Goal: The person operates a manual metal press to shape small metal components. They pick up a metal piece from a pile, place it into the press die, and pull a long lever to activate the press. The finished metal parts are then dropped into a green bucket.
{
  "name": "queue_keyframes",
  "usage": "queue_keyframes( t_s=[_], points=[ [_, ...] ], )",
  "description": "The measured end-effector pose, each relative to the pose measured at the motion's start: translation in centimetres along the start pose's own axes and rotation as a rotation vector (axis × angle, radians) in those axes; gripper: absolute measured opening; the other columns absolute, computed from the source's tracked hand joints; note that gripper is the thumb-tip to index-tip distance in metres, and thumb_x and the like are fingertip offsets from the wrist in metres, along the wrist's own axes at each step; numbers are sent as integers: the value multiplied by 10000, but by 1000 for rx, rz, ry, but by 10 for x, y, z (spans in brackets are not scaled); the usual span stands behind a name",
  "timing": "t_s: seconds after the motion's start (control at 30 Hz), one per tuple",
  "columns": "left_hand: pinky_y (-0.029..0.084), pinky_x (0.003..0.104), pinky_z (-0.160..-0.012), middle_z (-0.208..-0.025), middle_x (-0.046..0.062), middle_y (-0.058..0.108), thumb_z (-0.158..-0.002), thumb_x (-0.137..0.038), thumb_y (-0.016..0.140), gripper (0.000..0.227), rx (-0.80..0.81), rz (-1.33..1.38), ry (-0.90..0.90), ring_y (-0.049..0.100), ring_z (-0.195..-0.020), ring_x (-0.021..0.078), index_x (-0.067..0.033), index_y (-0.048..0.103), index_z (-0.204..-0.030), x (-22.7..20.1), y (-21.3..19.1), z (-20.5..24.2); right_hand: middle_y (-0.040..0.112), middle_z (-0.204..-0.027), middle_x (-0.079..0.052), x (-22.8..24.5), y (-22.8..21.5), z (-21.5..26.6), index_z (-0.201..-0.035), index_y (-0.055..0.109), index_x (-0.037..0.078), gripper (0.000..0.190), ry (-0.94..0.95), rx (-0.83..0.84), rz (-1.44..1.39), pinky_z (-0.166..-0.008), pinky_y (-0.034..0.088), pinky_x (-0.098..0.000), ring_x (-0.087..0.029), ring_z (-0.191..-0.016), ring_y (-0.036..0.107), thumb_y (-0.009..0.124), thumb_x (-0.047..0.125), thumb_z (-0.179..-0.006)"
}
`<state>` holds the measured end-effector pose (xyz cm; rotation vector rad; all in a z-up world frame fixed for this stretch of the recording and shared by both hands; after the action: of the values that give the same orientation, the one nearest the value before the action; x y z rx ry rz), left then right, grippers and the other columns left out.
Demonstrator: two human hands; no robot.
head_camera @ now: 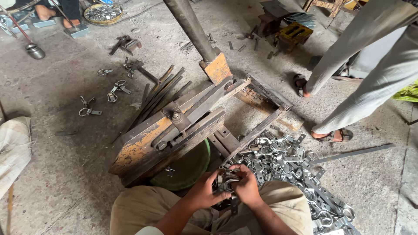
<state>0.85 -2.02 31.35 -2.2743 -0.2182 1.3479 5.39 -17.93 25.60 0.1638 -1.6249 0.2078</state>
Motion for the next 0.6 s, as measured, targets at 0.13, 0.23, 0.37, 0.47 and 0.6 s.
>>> queue_keyframes(
  t_s=[0.13, 0.23, 0.37, 0.47, 0.6],
  points=[
    [563, 432, -806, -1018, 125, 753, -854, -354, 805, 671, -273, -129, -118, 722, -932, 311, -79, 546, -1409, 25, -4, 12, 769, -912, -136, 30, 6, -6, -1232, 605, 36, 562, 63, -26, 407, -658, 572, -331, -175, -745, 731, 742, -39, -692],
    [533, 379, -631, -863, 208, 767, -916, -433, 754, 652, -203, 239, -584, 706, -700, 251, -84, 521, -1415, 78, 10, 20, 765, -868, -151, 38, 16, -9, -1280, 597, 79, 604, 139, -23, 544, -654, 566, -371, -222, -728, 733, 778, 85, -705],
    [429, 351, -521, -1038, 96, 716, -885, -454, 639, 638, -147, 1017, -1052, 663, -604, 205, -273, 377, -1439, 82, 36, 47, 770, -928, -150, 52, 50, -22, -1228, 628, 96, 602, 88, 86, 637, -723, 586, -401, -271, -803, 772, 892, 212, -700],
    [432, 355, -520, -955, 97, 675, -918, -513, 582, 612, -234, 1183, -1028, 645, -601, 200, -276, 379, -1445, 94, 37, 54, 720, -1082, -192, 48, 80, -25, -1371, 575, 153, 641, 37, 196, 832, -760, 610, -423, -351, -891, 736, 790, 137, -767],
    [460, 370, -537, -995, 97, 662, -980, -549, 527, 667, -279, 1535, -1005, 668, -641, 235, -130, 387, -1480, 136, 54, 77, 740, -1055, -228, 68, 127, -12, -1421, 457, 90, 792, -344, 388, 910, -809, 580, -495, -396, -927, 713, 819, 172, -721]
  ],
)
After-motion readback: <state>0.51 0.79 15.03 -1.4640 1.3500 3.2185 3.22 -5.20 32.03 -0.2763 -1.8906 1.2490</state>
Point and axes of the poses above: each hand's wrist, its own z-axis away from the middle knuckle, its own y-axis out of the palm, x = y × z, the point moved 9 cm from there along -z, towards the middle knuckle
